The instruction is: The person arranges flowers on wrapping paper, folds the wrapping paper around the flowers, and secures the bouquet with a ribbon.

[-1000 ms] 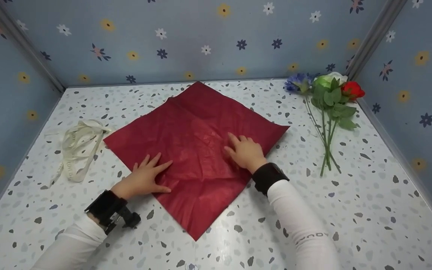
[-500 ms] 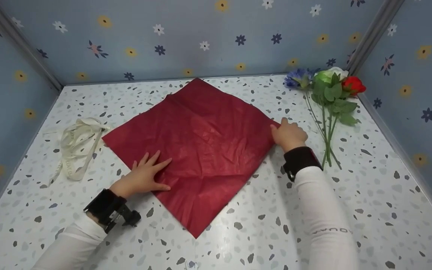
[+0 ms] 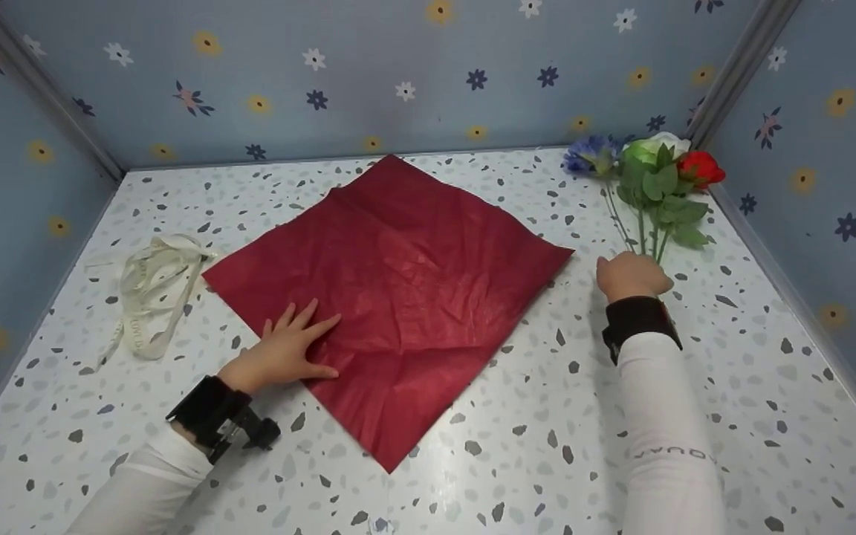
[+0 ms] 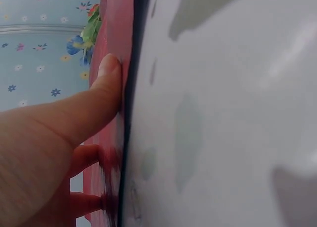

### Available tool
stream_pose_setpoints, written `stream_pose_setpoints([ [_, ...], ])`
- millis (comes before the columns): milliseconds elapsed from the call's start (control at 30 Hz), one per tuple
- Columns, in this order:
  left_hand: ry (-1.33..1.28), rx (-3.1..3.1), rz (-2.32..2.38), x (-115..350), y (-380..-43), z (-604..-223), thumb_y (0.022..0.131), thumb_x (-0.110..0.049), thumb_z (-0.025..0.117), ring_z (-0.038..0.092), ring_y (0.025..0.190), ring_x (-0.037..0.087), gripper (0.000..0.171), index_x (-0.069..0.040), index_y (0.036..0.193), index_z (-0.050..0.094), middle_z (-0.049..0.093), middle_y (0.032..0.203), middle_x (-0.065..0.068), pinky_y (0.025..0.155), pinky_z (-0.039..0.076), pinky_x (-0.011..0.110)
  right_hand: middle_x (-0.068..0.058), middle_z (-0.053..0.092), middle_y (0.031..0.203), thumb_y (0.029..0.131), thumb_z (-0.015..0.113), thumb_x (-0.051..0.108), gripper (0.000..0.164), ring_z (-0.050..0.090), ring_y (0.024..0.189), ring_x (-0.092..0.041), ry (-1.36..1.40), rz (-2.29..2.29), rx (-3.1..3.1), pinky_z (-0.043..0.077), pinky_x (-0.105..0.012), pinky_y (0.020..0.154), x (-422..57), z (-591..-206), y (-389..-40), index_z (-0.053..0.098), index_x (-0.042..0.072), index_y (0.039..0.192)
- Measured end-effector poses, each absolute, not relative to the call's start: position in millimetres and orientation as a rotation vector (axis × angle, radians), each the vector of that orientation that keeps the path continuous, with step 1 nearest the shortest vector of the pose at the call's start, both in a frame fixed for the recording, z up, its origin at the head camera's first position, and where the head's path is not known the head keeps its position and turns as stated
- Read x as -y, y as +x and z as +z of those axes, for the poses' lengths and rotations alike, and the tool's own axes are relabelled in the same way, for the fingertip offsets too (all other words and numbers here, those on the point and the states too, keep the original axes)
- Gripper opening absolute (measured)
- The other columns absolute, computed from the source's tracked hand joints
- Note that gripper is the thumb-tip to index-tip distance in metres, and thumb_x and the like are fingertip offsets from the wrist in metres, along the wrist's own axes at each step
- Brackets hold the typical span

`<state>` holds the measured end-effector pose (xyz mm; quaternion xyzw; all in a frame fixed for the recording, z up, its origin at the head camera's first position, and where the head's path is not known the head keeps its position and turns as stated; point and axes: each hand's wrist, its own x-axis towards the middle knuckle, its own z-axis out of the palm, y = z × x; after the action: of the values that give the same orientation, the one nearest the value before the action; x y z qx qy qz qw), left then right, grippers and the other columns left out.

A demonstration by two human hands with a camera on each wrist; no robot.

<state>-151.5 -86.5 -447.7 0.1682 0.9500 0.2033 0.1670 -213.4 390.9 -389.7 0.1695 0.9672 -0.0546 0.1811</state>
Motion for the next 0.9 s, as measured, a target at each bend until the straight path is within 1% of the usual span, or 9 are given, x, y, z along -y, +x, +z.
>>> stream_pose_setpoints([
  [100, 0.474, -2.699, 0.57, 86.4, -151.6, -447.4, 0.074, -0.048, 0.076, 0.0, 0.141, 0.051, 0.088, -0.021, 0.148, 0.035, 0.012, 0.157, 0.021, 0.105, 0.004, 0.073, -0.04, 0.052, 0.117, 0.099, 0.029, 0.042, 0.066, 0.053, 0.103, -0.055, 0.479, -0.164, -2.764, 0.046, -0.06, 0.081, -395.6, -393.0, -208.6, 0.048, -0.018, 0.12],
  [233, 0.479, -2.701, 0.563, 86.2, -151.2, -446.5, 0.075, -0.049, 0.075, 0.0, 0.141, 0.051, 0.088, -0.021, 0.148, 0.034, 0.012, 0.157, 0.021, 0.105, 0.004, 0.073, -0.042, 0.051, 0.116, 0.097, 0.036, 0.036, 0.06, 0.052, 0.103, -0.056, 0.474, -0.202, -2.803, 0.045, -0.061, 0.082, -398.6, -395.5, -203.0, 0.045, -0.019, 0.12],
  [333, 0.484, -2.701, 0.565, 86.3, -150.9, -446.1, 0.075, -0.048, 0.075, 0.0, 0.141, 0.051, 0.088, -0.021, 0.148, 0.035, 0.012, 0.157, 0.021, 0.105, 0.004, 0.073, -0.046, 0.045, 0.118, 0.096, 0.038, 0.032, 0.058, 0.048, 0.106, -0.058, 0.498, -0.232, -2.819, 0.044, -0.062, 0.083, -399.5, -396.0, -200.9, 0.041, -0.019, 0.123],
  [467, 0.483, -2.695, 0.576, 87.0, -150.7, -446.2, 0.075, -0.048, 0.075, -0.001, 0.141, 0.051, 0.088, -0.021, 0.148, 0.035, 0.012, 0.157, 0.021, 0.104, 0.004, 0.073, -0.052, 0.031, 0.125, 0.094, 0.038, 0.024, 0.056, 0.047, 0.104, -0.06, 0.548, -0.24, -2.829, 0.045, -0.062, 0.082, -402.3, -397.8, -198.3, 0.037, -0.022, 0.126],
  [600, 0.483, -2.696, 0.581, 87.4, -150.6, -446.9, 0.075, -0.049, 0.075, -0.001, 0.142, 0.05, 0.087, -0.021, 0.147, 0.035, 0.012, 0.157, 0.021, 0.104, 0.003, 0.073, -0.051, 0.041, 0.117, 0.091, 0.037, 0.016, 0.047, 0.055, 0.094, -0.055, 0.529, -0.222, -2.834, 0.05, -0.058, 0.072, -405.8, -401.4, -193.9, 0.047, -0.024, 0.115],
  [667, 0.48, -2.695, 0.578, 87.2, -150.8, -447.1, 0.075, -0.049, 0.075, -0.002, 0.142, 0.05, 0.087, -0.021, 0.147, 0.035, 0.012, 0.157, 0.021, 0.105, 0.003, 0.073, -0.048, 0.05, 0.108, 0.09, 0.037, 0.012, 0.043, 0.059, 0.087, -0.052, 0.514, -0.22, -2.843, 0.051, -0.055, 0.066, -406.6, -403.6, -192.3, 0.054, -0.023, 0.107],
  [767, 0.479, -2.693, 0.573, 86.9, -150.8, -447.1, 0.075, -0.049, 0.074, -0.002, 0.142, 0.049, 0.087, -0.021, 0.148, 0.035, 0.011, 0.157, 0.021, 0.105, 0.003, 0.072, -0.045, 0.055, 0.103, 0.089, 0.039, 0.008, 0.038, 0.061, 0.081, -0.049, 0.507, -0.209, -2.849, 0.051, -0.053, 0.063, -408.0, -406.1, -192.8, 0.057, -0.023, 0.102],
  [833, 0.481, -2.695, 0.572, 86.8, -150.8, -447.4, 0.075, -0.049, 0.075, -0.001, 0.142, 0.05, 0.087, -0.021, 0.148, 0.035, 0.012, 0.157, 0.021, 0.105, 0.003, 0.073, -0.042, 0.057, 0.099, 0.09, 0.039, 0.007, 0.037, 0.062, 0.082, -0.049, 0.527, -0.225, -2.863, 0.051, -0.054, 0.065, -408.8, -408.1, -193.2, 0.054, -0.023, 0.105],
  [900, 0.483, -2.695, 0.572, 86.7, -150.5, -447.4, 0.075, -0.049, 0.075, -0.001, 0.142, 0.05, 0.087, -0.021, 0.148, 0.035, 0.012, 0.157, 0.021, 0.105, 0.004, 0.073, -0.043, 0.056, 0.101, 0.091, 0.037, 0.006, 0.041, 0.06, 0.087, -0.052, 0.543, -0.242, -2.877, 0.051, -0.056, 0.069, -410.1, -410.0, -193.2, 0.046, -0.025, 0.117],
])
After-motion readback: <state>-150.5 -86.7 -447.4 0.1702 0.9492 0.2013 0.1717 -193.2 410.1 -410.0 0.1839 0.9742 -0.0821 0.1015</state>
